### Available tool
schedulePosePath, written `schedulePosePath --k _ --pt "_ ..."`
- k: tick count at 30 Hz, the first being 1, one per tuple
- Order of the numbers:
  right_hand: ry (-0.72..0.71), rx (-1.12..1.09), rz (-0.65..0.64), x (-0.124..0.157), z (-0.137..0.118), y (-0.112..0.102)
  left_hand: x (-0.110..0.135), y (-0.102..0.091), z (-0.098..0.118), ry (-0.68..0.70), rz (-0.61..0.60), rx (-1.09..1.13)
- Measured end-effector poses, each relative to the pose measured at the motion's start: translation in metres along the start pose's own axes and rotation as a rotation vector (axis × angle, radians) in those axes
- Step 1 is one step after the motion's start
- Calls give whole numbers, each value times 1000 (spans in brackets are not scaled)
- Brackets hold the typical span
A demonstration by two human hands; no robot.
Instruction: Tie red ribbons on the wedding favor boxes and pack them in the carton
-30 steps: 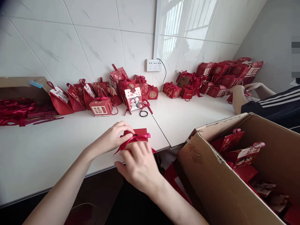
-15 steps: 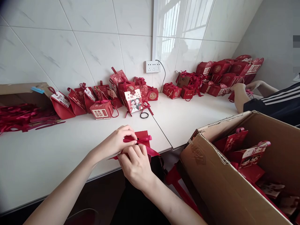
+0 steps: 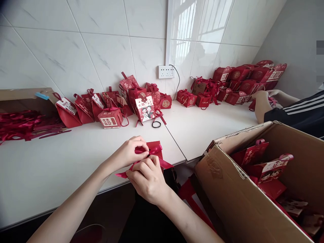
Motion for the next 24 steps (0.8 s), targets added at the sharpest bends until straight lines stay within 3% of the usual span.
schedulePosePath --k 7,10,12,14,16,18,21,24 --pt "-148 -12 -79 -1 -4 -3 -2 2 -1 -17 -5 -20" --pt "-181 -58 -109 6 2 -21 1 0 -2 14 2 -19" --pt "-22 -77 -35 13 24 -43 7 -5 -4 38 60 15" --pt "298 -88 -14 24 58 -58 16 -14 -11 11 222 85" --pt "609 -167 -153 35 87 -54 27 -17 -23 -87 382 163" --pt "792 -332 -334 45 99 -38 32 -9 -35 -208 392 218" --pt "870 -509 -433 52 95 -20 32 -4 -43 -286 295 239" --pt "845 -508 -405 52 95 -23 37 -49 -35 -211 467 204"
Point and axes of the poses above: each hand's wrist, its own x-axis away from the middle knuckle, its own y-axis out of the palm, z = x × y, the point moved 7 cm from there along -x, towards the middle knuckle, and after that the axes turned 14 degrees about -z, right-handed, at the moved point
